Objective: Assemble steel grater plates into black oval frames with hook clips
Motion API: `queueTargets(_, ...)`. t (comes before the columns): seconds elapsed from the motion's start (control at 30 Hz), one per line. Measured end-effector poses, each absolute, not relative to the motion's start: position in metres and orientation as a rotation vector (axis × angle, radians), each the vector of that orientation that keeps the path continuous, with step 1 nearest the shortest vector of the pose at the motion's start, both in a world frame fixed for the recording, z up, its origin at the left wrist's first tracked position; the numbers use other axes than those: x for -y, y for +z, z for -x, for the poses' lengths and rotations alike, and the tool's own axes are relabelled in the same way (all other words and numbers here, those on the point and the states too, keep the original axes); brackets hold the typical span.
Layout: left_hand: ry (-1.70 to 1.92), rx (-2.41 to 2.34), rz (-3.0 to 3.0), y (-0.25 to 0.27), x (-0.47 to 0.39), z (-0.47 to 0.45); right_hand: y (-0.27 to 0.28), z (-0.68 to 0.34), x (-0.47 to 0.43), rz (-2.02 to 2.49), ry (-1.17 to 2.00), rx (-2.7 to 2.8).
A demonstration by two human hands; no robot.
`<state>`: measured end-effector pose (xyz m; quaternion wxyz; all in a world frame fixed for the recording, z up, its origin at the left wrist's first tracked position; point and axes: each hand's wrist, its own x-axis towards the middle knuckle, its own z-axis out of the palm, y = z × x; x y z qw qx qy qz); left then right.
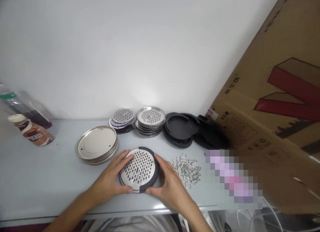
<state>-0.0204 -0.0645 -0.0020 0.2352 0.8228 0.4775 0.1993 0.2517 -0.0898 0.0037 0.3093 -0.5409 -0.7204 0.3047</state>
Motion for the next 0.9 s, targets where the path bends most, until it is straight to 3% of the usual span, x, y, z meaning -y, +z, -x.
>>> queueTargets(0.9, 0.578, -1.249, -2.115, 0.003, 0.061, 0.025, -0.012, -0.25, 0.095, 1.373, 0.685, 2.021)
